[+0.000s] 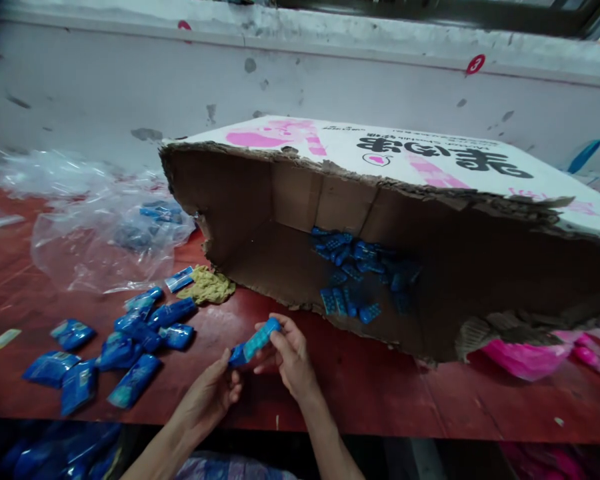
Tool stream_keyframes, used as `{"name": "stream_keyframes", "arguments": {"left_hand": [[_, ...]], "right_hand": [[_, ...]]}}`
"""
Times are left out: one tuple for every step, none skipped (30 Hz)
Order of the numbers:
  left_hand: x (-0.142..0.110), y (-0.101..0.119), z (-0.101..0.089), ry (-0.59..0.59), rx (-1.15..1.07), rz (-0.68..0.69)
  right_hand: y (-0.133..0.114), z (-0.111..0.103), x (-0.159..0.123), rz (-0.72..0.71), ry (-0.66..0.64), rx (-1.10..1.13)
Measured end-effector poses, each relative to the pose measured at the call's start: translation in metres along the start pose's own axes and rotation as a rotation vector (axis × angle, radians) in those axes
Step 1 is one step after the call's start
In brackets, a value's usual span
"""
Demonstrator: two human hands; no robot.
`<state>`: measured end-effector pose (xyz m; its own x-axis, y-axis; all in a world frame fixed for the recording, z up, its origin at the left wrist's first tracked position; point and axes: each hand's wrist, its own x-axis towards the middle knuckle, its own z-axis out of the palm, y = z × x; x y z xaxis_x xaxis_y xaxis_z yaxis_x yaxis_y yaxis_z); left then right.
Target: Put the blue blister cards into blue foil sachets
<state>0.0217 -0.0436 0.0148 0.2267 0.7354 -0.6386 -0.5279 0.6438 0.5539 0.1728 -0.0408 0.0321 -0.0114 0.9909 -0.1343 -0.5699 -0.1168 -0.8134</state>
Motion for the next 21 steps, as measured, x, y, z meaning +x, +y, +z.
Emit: {"name": "stream_keyframes", "arguments": {"left_hand": [[0.000, 0.000, 0.000, -0.009, 0.001, 0.009], [0.000, -0.001, 0.000, -0.017, -0.002, 0.020], [0.000, -0.001, -0.001, -0.024, -0.008, 0.031], [-0.001, -0.002, -0.001, -0.027, -0.011, 0.040], [-0.001, -0.002, -0.002, -0.026, -0.013, 0.046], [-0.001, -0.002, -0.003, -0.021, -0.014, 0.051], [-0.001, -0.002, -0.003, -0.012, -0.014, 0.057], [-0.002, -0.003, -0.004, -0.003, -0.015, 0.063], [-0.002, -0.003, -0.004, 0.001, -0.013, 0.072], [-0.002, -0.002, -0.005, -0.002, -0.011, 0.086], [-0.002, -0.002, -0.006, -0.009, -0.004, 0.102], [-0.003, -0.001, -0.007, -0.018, 0.007, 0.121], [-0.003, -0.001, -0.007, -0.026, 0.021, 0.141], [-0.003, 0.000, -0.008, -0.035, 0.037, 0.159], [-0.003, 0.001, -0.008, -0.041, 0.054, 0.175], [-0.004, 0.001, -0.009, -0.043, 0.067, 0.188], [-0.004, 0.002, -0.009, -0.044, 0.076, 0.199], [-0.004, 0.003, -0.009, -0.044, 0.081, 0.207], [-0.004, 0.003, -0.009, -0.042, 0.083, 0.214], [-0.004, 0.004, -0.010, -0.040, 0.085, 0.222], [-0.004, 0.004, -0.010, -0.038, 0.088, 0.230]], "right_hand": [[0.003, 0.001, -0.002, -0.006, 0.009, 0.000], [0.005, 0.001, -0.003, -0.019, 0.017, -0.010], [0.007, 0.001, -0.004, -0.034, 0.024, -0.024], [0.008, 0.001, -0.005, -0.051, 0.030, -0.041], [0.010, 0.000, -0.006, -0.065, 0.035, -0.058], [0.011, 0.000, -0.007, -0.077, 0.039, -0.077], [0.012, 0.000, -0.009, -0.086, 0.043, -0.095], [0.013, 0.000, -0.011, -0.093, 0.047, -0.114], [0.014, 0.000, -0.013, -0.101, 0.051, -0.129], [0.015, -0.001, -0.015, -0.108, 0.057, -0.141], [0.016, -0.001, -0.016, -0.116, 0.061, -0.149], [0.017, -0.001, -0.018, -0.123, 0.066, -0.152], [0.018, -0.001, -0.020, -0.130, 0.069, -0.153], [0.018, -0.001, -0.021, -0.136, 0.071, -0.154], [0.018, 0.000, -0.023, -0.140, 0.075, -0.155], [0.018, 0.001, -0.024, -0.143, 0.079, -0.159], [0.018, 0.002, -0.025, -0.145, 0.085, -0.164], [0.017, 0.004, -0.026, -0.145, 0.091, -0.172], [0.017, 0.006, -0.027, -0.144, 0.097, -0.182], [0.017, 0.007, -0.028, -0.143, 0.102, -0.191], [0.017, 0.008, -0.029, -0.143, 0.106, -0.199]]}}
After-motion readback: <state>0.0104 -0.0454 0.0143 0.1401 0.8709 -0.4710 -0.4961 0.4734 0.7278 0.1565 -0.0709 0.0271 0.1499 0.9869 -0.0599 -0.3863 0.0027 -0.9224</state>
